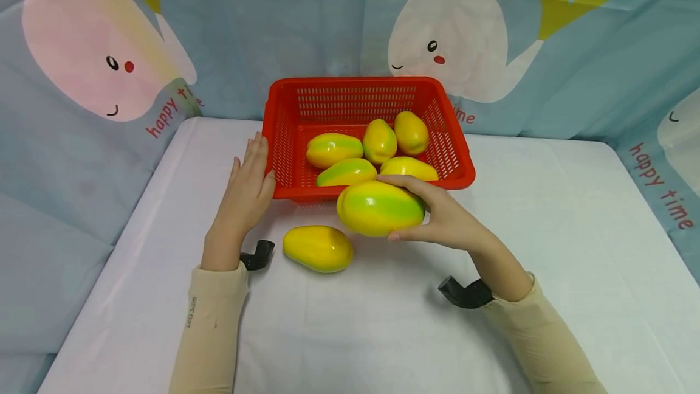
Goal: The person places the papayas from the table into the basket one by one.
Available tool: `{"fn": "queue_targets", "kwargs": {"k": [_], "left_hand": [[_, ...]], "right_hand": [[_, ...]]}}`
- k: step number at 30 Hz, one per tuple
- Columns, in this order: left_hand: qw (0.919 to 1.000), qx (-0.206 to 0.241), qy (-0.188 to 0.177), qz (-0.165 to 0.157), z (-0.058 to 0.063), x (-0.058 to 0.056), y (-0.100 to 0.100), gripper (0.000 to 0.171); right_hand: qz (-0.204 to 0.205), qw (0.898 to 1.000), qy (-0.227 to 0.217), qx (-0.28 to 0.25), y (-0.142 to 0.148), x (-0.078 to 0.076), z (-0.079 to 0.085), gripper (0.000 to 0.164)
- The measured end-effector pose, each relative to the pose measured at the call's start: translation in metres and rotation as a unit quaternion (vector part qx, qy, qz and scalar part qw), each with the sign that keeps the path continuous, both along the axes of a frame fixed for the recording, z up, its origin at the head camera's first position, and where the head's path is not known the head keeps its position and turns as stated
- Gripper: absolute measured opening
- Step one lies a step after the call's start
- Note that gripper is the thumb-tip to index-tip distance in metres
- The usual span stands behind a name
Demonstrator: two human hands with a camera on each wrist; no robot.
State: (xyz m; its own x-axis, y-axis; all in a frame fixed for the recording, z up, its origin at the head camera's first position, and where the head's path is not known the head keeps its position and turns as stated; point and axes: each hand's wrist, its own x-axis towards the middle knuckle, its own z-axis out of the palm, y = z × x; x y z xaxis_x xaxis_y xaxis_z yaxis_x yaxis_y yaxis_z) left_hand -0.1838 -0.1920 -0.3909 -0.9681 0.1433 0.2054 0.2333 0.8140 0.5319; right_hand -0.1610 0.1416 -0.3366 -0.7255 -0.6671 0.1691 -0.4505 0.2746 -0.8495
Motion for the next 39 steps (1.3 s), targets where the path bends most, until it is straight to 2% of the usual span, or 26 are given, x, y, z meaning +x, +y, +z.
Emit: {"fn": "queue_targets", "kwargs": {"k": [4,11,16,22,26,34,39], "left_hand": [[1.0000,0.000,0.004,-0.002,-0.001,0.000,0.001,0.060],[0.9999,0.004,0.009,-0.005,-0.002,0.000,0.002,0.059],[0.9999,0.008,0.009,-0.009,-0.004,0.000,0.002,0.059],[0.9999,0.006,0.003,-0.008,-0.003,0.000,0.002,0.059],[1.0000,0.006,0.001,-0.006,-0.003,0.000,0.001,0.060],[1.0000,0.007,0.003,0.000,-0.002,-0.001,0.000,0.060],[1.0000,0.006,-0.001,0.002,-0.001,0.000,0.000,0.060]], "right_hand": [[-0.034,0.999,-0.002,-0.005,-0.001,-0.009,0.006,0.075],[-0.118,0.993,-0.007,0.002,-0.002,-0.030,0.012,0.074],[-0.153,0.988,-0.019,0.022,-0.007,-0.045,0.009,0.075],[-0.193,0.978,-0.064,0.040,-0.013,-0.062,0.001,0.077],[-0.216,0.971,-0.071,0.068,-0.018,-0.072,-0.006,0.079],[-0.215,0.968,-0.038,0.121,-0.028,-0.084,-0.010,0.077],[-0.202,0.969,-0.047,0.136,-0.034,-0.092,-0.011,0.078]]}}
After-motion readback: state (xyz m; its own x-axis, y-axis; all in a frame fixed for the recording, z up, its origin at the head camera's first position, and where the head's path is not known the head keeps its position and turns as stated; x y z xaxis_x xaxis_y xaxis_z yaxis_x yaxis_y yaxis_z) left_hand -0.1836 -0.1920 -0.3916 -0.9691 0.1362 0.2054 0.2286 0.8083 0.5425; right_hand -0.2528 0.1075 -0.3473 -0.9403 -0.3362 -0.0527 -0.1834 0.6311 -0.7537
